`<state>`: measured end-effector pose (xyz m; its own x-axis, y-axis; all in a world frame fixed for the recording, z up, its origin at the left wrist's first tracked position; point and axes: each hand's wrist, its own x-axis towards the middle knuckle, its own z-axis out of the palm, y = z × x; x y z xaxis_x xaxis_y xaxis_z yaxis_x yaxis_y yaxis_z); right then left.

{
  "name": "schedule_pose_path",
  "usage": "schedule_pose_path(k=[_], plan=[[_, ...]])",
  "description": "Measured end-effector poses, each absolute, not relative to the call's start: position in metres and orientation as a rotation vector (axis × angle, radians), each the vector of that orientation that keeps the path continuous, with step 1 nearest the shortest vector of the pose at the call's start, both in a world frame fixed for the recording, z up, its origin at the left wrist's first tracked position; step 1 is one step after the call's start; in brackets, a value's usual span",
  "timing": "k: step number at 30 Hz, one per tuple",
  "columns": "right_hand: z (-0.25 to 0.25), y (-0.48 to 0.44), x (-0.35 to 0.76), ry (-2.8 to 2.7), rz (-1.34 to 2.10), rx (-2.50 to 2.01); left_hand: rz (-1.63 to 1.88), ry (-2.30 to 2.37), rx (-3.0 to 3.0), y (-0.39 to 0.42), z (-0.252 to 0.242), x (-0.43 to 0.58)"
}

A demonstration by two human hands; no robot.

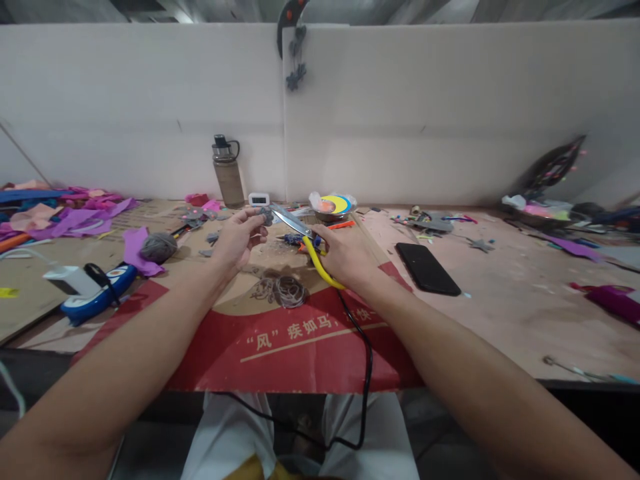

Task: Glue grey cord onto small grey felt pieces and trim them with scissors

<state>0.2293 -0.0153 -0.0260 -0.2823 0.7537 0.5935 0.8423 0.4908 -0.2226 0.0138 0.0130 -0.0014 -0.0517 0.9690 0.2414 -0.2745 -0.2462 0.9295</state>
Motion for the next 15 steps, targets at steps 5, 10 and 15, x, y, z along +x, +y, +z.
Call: schedule_pose_path(k=[5, 10, 15], plan=[[-0.023, -0.017, 0.229, -2.104, -0.168, -1.289, 1.493, 0.806, 1.155, 0.012, -0.001, 0.014], [-0.022, -0.017, 0.230, -2.069, -0.059, -1.268, 1.398, 0.679, 1.088, 0.009, 0.005, 0.013], [-0.021, -0.016, 0.233, -1.986, -0.026, -1.248, 1.309, 0.525, 1.035, 0.006, 0.009, 0.012]])
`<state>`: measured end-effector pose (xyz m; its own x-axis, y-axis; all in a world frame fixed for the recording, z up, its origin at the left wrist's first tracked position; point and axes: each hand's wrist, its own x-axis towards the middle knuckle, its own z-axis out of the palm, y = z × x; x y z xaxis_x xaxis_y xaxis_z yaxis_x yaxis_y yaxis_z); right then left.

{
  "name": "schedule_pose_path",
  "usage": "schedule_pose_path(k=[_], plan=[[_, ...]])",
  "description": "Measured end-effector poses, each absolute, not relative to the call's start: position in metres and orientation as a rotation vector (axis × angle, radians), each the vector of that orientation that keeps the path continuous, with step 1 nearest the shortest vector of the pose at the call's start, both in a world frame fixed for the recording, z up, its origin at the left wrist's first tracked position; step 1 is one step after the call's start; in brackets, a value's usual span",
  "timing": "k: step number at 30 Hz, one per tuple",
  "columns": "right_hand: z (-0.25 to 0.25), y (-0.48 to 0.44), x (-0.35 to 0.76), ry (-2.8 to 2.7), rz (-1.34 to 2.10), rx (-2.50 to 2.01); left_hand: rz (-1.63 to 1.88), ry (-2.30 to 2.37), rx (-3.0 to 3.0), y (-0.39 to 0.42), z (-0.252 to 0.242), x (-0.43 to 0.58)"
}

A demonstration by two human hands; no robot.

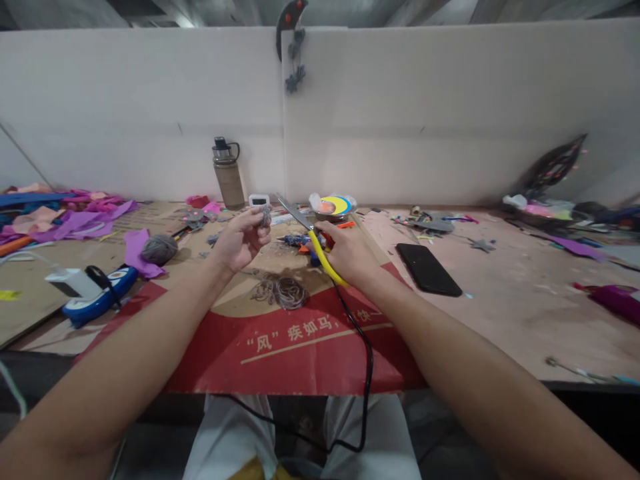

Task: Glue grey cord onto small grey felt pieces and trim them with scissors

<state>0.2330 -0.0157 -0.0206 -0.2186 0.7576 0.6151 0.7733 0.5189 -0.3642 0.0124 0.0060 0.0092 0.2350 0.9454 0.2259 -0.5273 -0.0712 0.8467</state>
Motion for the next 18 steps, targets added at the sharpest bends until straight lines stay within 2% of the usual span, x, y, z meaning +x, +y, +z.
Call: schedule_pose_path(k=[11, 18], plan=[[-0.0284, -0.0113, 0.2313, -2.005, 0.089, -1.240, 1.438, 0.519, 1.152, 0.0075, 0.0046, 0.0162], [-0.0216, -0.0168, 0.2301, -2.037, -0.001, -1.283, 1.494, 0.638, 1.250, 0.0081, 0.0026, 0.0192]])
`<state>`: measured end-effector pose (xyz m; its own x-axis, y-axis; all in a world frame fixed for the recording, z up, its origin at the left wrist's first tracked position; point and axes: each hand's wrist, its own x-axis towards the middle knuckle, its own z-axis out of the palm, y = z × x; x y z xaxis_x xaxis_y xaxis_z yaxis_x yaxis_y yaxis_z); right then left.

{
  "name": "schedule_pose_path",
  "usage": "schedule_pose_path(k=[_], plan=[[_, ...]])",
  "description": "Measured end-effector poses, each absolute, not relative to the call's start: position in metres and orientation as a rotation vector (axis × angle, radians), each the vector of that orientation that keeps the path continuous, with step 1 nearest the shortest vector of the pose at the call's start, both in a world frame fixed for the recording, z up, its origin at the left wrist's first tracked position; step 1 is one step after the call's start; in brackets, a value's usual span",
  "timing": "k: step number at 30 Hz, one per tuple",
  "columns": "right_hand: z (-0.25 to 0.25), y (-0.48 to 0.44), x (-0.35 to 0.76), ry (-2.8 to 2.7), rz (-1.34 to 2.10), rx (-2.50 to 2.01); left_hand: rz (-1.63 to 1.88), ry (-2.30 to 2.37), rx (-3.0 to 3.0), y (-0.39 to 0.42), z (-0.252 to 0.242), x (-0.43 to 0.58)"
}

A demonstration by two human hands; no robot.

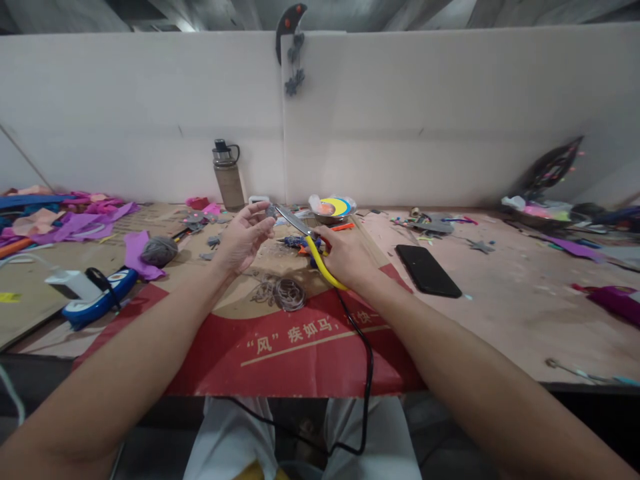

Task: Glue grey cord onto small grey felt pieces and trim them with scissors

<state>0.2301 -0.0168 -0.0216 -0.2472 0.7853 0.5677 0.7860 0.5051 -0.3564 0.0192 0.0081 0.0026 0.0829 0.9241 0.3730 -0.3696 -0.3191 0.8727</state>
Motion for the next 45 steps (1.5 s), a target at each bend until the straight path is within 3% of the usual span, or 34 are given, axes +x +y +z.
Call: schedule_pose_path(k=[23, 45], plan=[[-0.021, -0.019, 0.230, -2.114, -0.177, -1.281, 1.421, 0.640, 1.266, 0.008, 0.003, 0.015], [-0.022, -0.020, 0.226, -2.073, -0.012, -1.269, 1.407, 0.650, 1.465, 0.014, -0.006, 0.016]])
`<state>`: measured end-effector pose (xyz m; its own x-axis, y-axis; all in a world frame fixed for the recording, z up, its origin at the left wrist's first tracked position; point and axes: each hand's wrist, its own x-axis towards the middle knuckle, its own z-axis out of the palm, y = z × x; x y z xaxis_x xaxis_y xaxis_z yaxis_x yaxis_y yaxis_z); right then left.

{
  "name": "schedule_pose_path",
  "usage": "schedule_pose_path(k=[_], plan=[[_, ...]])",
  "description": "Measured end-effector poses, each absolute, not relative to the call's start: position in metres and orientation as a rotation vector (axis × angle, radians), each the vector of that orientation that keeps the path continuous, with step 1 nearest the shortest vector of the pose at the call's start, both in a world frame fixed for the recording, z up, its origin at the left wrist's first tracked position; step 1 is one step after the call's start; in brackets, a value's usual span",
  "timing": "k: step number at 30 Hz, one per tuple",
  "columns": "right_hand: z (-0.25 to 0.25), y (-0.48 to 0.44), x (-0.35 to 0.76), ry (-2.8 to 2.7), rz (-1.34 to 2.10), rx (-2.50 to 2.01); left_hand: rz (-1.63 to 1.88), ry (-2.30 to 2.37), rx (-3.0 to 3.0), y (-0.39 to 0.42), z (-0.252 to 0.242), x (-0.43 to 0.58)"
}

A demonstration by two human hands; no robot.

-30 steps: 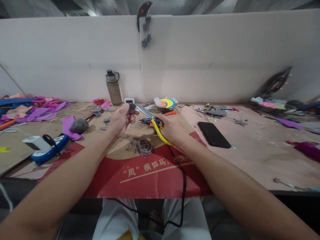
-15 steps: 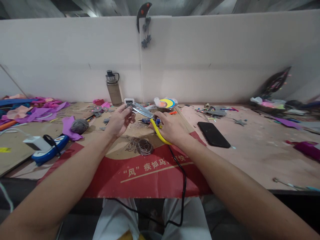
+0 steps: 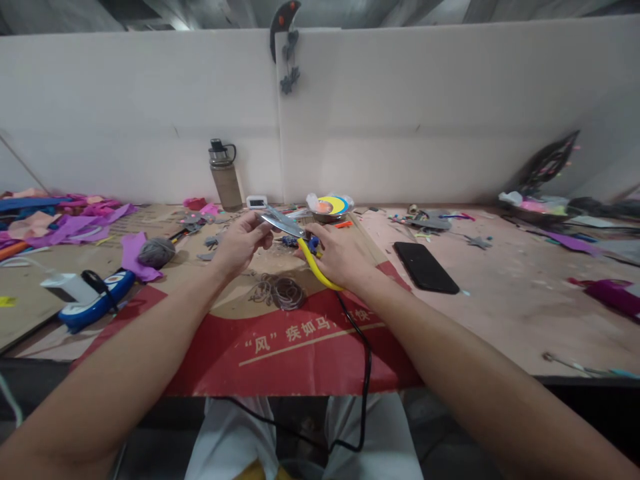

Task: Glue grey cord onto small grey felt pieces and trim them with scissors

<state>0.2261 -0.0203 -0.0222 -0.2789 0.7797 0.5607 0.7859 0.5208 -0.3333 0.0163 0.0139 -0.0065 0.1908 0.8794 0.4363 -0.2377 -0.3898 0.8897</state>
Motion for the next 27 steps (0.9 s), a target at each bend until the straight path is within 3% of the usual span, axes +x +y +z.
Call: schedule_pose_path(k=[27], plan=[[-0.010, -0.028, 0.228, -2.175, -0.030, -1.196, 1.400, 0.760, 1.799, 0.017, -0.007, 0.010]])
